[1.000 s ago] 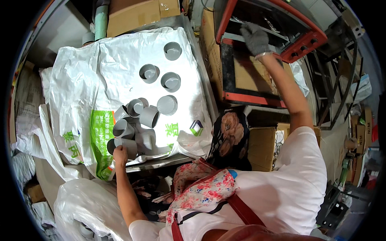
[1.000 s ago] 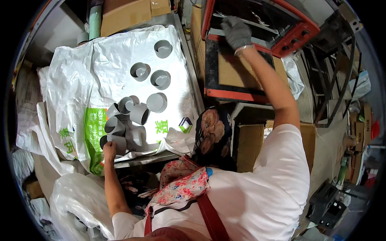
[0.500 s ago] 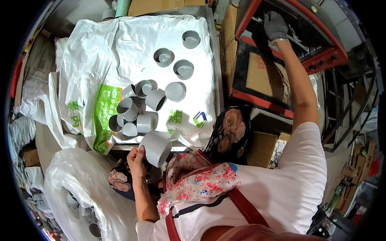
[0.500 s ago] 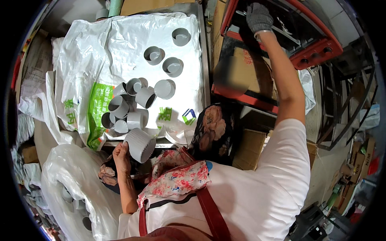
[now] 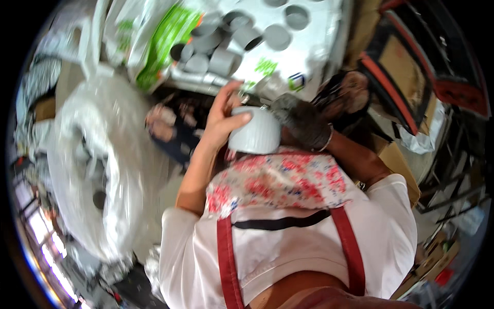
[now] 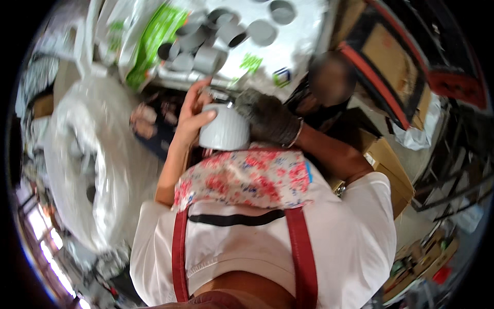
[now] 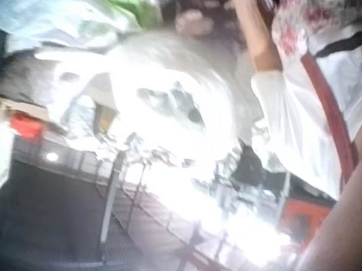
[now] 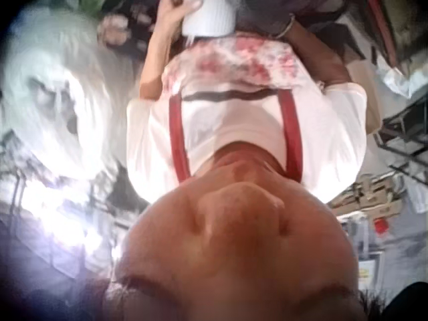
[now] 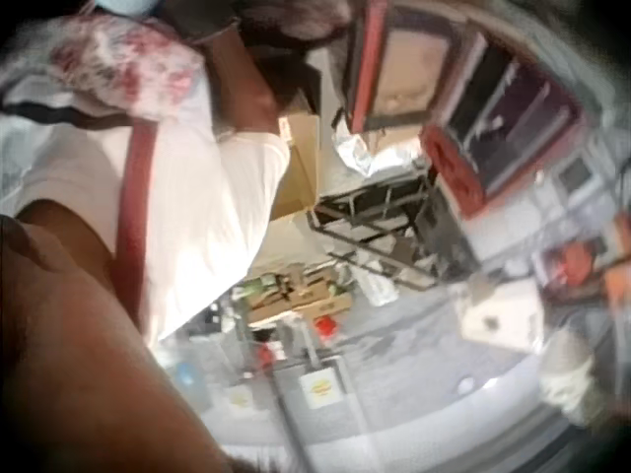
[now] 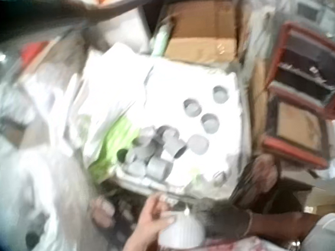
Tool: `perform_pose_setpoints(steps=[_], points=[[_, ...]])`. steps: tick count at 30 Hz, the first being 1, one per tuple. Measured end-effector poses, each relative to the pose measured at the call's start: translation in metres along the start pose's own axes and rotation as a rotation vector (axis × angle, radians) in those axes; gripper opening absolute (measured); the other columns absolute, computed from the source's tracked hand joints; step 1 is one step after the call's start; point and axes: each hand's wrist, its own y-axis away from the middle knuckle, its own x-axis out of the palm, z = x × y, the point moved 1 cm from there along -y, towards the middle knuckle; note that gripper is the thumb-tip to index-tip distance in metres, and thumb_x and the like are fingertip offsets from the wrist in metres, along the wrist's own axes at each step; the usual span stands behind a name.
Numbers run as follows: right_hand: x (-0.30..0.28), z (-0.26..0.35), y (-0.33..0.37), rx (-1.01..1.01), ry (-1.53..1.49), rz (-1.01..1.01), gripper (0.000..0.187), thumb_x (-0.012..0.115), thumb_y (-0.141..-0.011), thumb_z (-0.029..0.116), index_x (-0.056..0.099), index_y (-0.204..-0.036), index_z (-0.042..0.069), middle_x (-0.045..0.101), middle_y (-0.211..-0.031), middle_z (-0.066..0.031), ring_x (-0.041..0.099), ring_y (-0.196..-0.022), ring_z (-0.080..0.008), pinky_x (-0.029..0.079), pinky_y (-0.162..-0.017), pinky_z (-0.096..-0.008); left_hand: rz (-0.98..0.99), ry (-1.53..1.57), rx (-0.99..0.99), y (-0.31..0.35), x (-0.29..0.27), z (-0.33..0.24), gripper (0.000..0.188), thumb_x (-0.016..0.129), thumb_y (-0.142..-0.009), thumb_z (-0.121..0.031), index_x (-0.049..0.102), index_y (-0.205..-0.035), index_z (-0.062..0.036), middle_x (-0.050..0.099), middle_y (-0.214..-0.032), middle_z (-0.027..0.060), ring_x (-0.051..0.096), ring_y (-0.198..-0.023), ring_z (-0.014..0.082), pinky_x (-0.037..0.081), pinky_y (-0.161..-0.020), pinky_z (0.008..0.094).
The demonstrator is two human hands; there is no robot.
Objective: The person assembles metal components by picking up grey cylindrical parts, placing a circular metal band around the top of each, and using a small hand tool to secure or check the fit before placing them aside.
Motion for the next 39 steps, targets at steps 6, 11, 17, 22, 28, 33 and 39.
perform_pose_setpoints(steps=[6,11,17,22,28,33,39], points=[[0.001,0.014,-0.022,0.561,-0.535,0.288,0.02,0.056,-0.08,0.015,0.057,-0.094,0.001,0.058,-0.09,-0.0121,0.057,-0.083,-0.0226,0.045,-0.075,-0.0297,-0.007,-0.05,0.129,0.019,-0.021,0.016,0.033,0.068,-0.064,-0.015,0.06,-0.094,-0.0043,0.039,-0.112,0.0073,0.037,-0.108,0.0172,0.027,-0.094,0.0301],[0.007,0.022,-0.014,0.67,-0.529,0.341,0.022,0.058,-0.08,0.016,0.059,-0.098,0.002,0.061,-0.092,-0.01,0.059,-0.086,-0.0193,0.045,-0.076,-0.0286,-0.081,0.198,0.136,0.036,-0.02,0.03,0.017,0.068,-0.071,-0.006,0.064,-0.087,-0.0018,0.039,-0.123,0.0089,0.044,-0.104,0.0161,0.036,-0.087,0.0279],[0.009,0.024,-0.009,0.553,-0.578,0.258,0.021,0.058,-0.081,0.016,0.059,-0.097,0.002,0.062,-0.089,-0.0098,0.059,-0.084,-0.0191,0.046,-0.075,-0.029,-0.121,0.263,0.083,0.035,-0.032,0.044,0.018,0.066,-0.074,-0.011,0.063,-0.088,0.0002,0.048,-0.115,0.011,0.047,-0.102,0.0182,0.038,-0.087,0.0299],[-0.001,0.036,-0.013,0.597,-0.629,0.312,0.023,0.056,-0.083,0.018,0.058,-0.1,0.003,0.062,-0.094,-0.0085,0.058,-0.087,-0.0159,0.045,-0.08,-0.0281,-0.036,0.496,-0.288,0.041,-0.026,0.031,0.037,0.061,-0.079,-0.022,0.054,-0.108,-0.0011,0.055,-0.107,0.0109,0.054,-0.094,0.0193,0.043,-0.083,0.0315],[0.019,0.03,-0.001,0.859,-0.918,-0.105,0.038,0.059,-0.079,0.019,0.048,-0.113,0.005,0.055,-0.105,-0.0152,0.056,-0.093,-0.0234,0.044,-0.082,-0.0325,-0.003,0.56,-0.377,0.053,-0.016,-0.005,0.038,0.055,-0.08,-0.025,0.05,-0.108,0.0006,0.059,-0.097,0.01,0.059,-0.085,0.0163,0.048,-0.072,0.0266],[0.013,0.02,-0.003,0.069,-0.206,0.132,0.047,0.061,-0.071,0.015,0.046,-0.115,0.006,0.053,-0.107,-0.0175,0.052,-0.096,-0.0354,0.044,-0.082,-0.0388,-0.153,0.566,-0.265,0.055,-0.004,-0.01,0.009,0.053,-0.082,-0.013,0.054,-0.083,-0.0043,0.057,-0.077,0.0026,0.054,-0.066,0.0087,0.046,-0.059,0.0218],[0.011,0.031,-0.024,0.875,-1.19,0.344,0.024,0.058,-0.074,0.015,0.056,-0.096,0.004,0.056,-0.093,-0.0143,0.055,-0.084,-0.029,0.045,-0.073,-0.0379,-0.138,0.467,-0.304,0.067,0.0,-0.017,0.011,0.057,-0.08,-0.01,0.054,-0.071,-0.0043,0.057,-0.075,0.0038,0.053,-0.063,0.0077,0.044,-0.059,0.0213]])
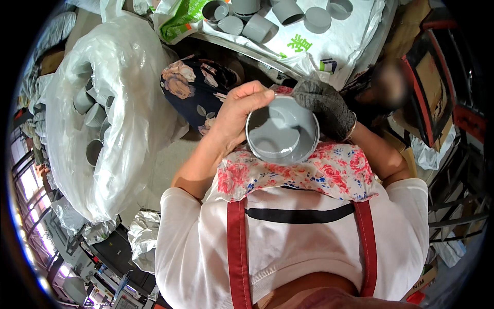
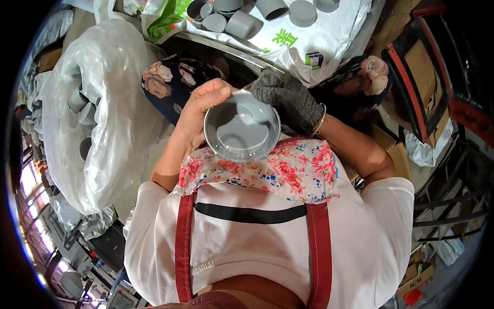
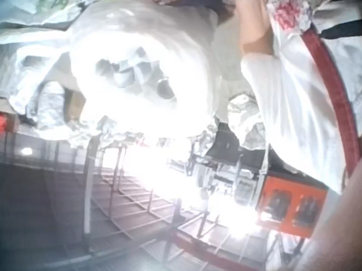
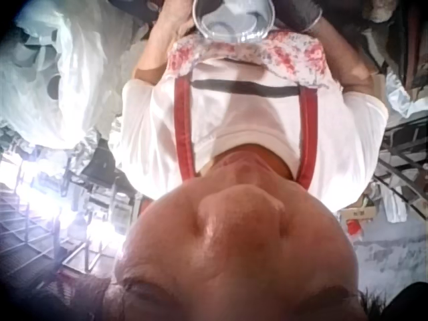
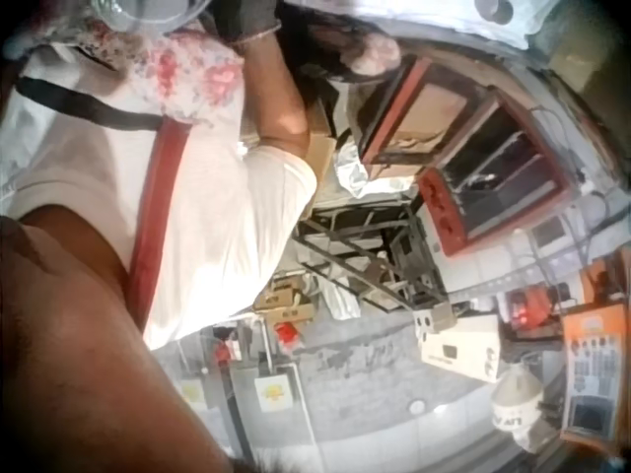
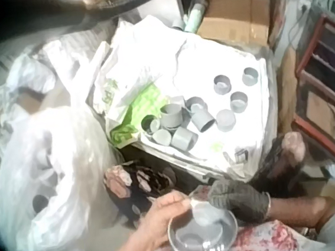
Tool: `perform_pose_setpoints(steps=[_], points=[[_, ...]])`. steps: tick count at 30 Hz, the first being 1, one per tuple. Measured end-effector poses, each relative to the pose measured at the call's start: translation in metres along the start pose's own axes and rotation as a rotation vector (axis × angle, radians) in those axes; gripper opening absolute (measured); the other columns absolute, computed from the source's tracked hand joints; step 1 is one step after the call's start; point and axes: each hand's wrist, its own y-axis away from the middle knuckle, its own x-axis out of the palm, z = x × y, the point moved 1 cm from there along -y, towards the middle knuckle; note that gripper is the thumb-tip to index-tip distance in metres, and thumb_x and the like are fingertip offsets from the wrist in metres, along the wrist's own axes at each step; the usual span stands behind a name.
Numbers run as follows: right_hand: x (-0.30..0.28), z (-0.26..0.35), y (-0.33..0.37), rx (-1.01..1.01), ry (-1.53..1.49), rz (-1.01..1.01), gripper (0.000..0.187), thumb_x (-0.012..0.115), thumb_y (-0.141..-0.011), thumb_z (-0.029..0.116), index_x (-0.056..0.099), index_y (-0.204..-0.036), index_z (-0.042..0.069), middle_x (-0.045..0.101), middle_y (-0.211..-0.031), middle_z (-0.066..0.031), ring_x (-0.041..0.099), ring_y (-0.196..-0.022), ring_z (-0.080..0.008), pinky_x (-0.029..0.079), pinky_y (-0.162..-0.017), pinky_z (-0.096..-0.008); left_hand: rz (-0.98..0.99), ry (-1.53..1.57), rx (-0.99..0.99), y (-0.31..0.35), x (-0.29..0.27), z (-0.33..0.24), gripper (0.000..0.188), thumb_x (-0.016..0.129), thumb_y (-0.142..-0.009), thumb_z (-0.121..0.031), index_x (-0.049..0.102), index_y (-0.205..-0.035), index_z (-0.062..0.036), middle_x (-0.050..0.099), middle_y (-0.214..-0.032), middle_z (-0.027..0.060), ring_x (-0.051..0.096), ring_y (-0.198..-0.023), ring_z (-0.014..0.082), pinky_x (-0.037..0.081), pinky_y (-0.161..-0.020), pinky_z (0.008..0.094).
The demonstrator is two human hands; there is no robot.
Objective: The person assembles metal components by picking up grey cylindrical parts, placing a circular metal band around the top of each, and using a small hand tool to secure or check the fit before placing them aside.
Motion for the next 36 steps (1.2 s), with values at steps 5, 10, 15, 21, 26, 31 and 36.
perform_pose_setpoints(steps=[5,10,15,21,26,31,36], points=[[0.0,0.003,-0.032,-0.716,0.812,0.059,0.023,0.058,-0.075,0.014,0.056,-0.094,0.002,0.056,-0.086,-0.0101,0.055,-0.078,-0.0236,0.045,-0.068,-0.0287,-0.08,-0.114,0.212,0.016,0.001,-0.018,0.008,0.057,-0.078,-0.009,0.057,-0.078,-0.0016,0.062,-0.087,0.0111,0.058,-0.077,0.0146,0.047,-0.071,0.0257],[-0.039,-0.012,-0.125,-0.343,0.598,-0.275,0.023,0.054,-0.084,0.019,0.056,-0.093,-0.001,0.058,-0.082,-0.0122,0.057,-0.073,-0.0192,0.046,-0.067,-0.0267,-0.861,-0.209,1.157,0.079,-0.022,-0.09,0.027,0.046,-0.082,-0.021,0.052,-0.1,-0.0015,0.056,-0.1,0.0142,0.056,-0.09,0.0198,0.046,-0.079,0.0303],[-0.059,-0.038,-0.232,-0.197,1.354,-0.17,0.036,0.048,-0.082,0.029,0.051,-0.109,0.005,0.054,-0.105,-0.0171,0.051,-0.098,-0.0341,0.041,-0.083,-0.0381,-1.514,-0.496,1.768,0.155,-0.045,-0.124,0.037,0.039,-0.086,-0.028,0.049,-0.111,-0.0024,0.047,-0.12,0.0132,0.035,-0.119,0.0261,0.024,-0.098,0.0454],[-0.064,-0.087,-0.287,0.095,1.688,0.148,0.035,0.037,-0.082,0.01,0.045,-0.116,0.006,0.041,-0.123,-0.0174,0.05,-0.107,-0.0307,0.04,-0.09,-0.0401,-0.751,-0.526,1.174,0.071,-0.079,-0.071,0.009,0.048,-0.081,0.004,0.055,-0.088,0.0027,0.057,-0.102,0.0174,0.053,-0.099,0.0261,0.04,-0.09,0.0406],[-0.118,-0.095,-0.236,-0.23,1.871,0.086,0.027,0.045,-0.08,0.021,0.06,-0.101,0.012,0.061,-0.095,-0.009,0.061,-0.087,-0.0222,0.048,-0.074,-0.0373,-0.456,-0.804,0.743,-0.008,-0.053,-0.063,0.009,0.051,-0.083,-0.002,0.058,-0.079,0.0019,0.06,-0.099,0.0089,0.053,-0.091,0.0148,0.038,-0.082,0.0263],[-0.077,-0.029,-0.134,-0.615,1.201,0.25,0.029,0.061,-0.071,0.027,0.058,-0.091,0.006,0.058,-0.082,-0.0109,0.057,-0.074,-0.0231,0.046,-0.064,-0.0339,-0.29,-1.532,0.959,-0.054,-0.012,-0.047,0.053,0.062,-0.072,-0.014,0.044,-0.12,-0.0022,0.038,-0.127,0.0185,0.03,-0.121,0.0376,0.018,-0.1,0.0489],[-0.097,0.021,-0.033,-0.751,1.146,-0.119,0.032,0.06,-0.072,0.027,0.057,-0.094,0.004,0.055,-0.096,-0.0135,0.057,-0.086,-0.0284,0.046,-0.074,-0.0365,0.06,-1.024,0.669,-0.072,0.022,-0.016,0.017,0.064,-0.075,-0.012,0.056,-0.072,0.0026,0.054,-0.071,0.0076,0.048,-0.071,0.02,0.039,-0.069,0.0287]])
